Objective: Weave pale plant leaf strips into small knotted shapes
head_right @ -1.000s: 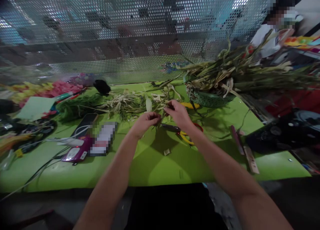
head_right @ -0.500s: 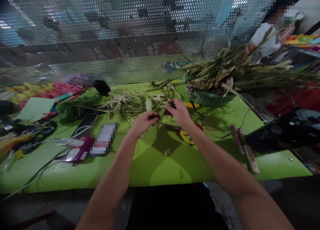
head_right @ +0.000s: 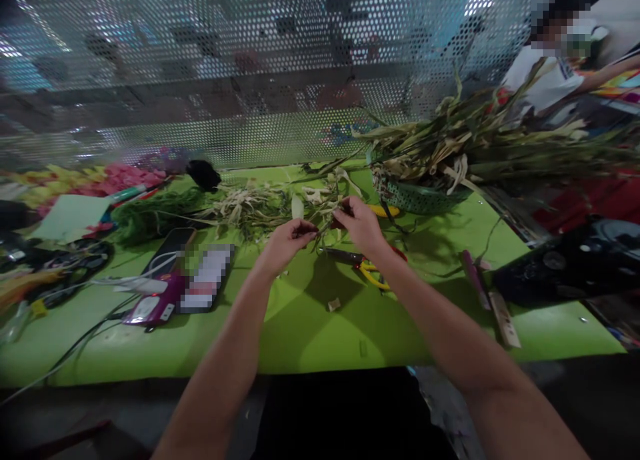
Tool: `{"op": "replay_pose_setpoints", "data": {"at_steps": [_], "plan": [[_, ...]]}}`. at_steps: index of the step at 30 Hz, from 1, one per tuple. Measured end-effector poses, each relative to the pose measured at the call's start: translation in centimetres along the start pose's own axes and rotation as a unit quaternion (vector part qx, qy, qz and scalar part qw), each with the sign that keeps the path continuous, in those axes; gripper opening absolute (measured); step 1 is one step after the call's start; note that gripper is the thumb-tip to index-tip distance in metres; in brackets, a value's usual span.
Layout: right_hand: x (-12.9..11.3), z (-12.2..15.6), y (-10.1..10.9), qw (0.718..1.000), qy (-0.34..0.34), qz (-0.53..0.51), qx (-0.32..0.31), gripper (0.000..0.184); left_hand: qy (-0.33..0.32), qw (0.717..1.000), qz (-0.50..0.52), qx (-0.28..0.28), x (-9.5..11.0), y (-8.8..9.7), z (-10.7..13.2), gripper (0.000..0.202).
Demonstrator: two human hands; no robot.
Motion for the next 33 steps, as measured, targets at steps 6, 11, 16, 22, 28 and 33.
{"op": "replay_pose_setpoints", "data": {"at_steps": [6, 11, 16, 22, 28, 33], "plan": [[0.2, 0.0, -0.2, 1.000, 0.003, -0.002, -0.018, 0.018, 0.009, 0.991, 0.101, -0.082, -0.2, -0.6, 0.0, 0.029], [0.1, 0.1, -0.3, 0.999, -0.003, -0.013, -0.031, 0.019, 0.005, 0.998, 0.039, -0.049, 0.3, -0.4, 0.4, 0.022], [0.1, 0.1, -0.4, 0.999, 0.011, -0.020, -0.036, 0.025, -0.013, 1.000, -0.019, -0.001, 0.3, -0.2, 0.2, 0.023], [-0.1, 0.2, -0.8, 0.998, 0.007, -0.023, -0.057, 0.024, -0.011, 1.000, -0.001, 0.009, 0.0, -0.9, -0.1, 0.014], [0.0, -0.2, -0.2, 0.999, 0.006, -0.017, -0.037, 0.023, 0.038, 0.997, 0.060, -0.021, 0.5, -1.2, 0.5, 0.016], [0.0, 0.0, -0.3, 0.999, 0.013, -0.012, -0.045, 0.025, 0.033, 0.998, 0.060, -0.008, 0.4, -1.0, 0.4, 0.022]]}}
Point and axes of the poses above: each hand's wrist, its own z-axis away from the middle knuckle, its own y-axis out of the back of the hand, x = y × z, the point moved 4 cm from there along -z, towards the middle knuckle, and after that the axes turned 8 degrees about y, right-handed, at the moved point
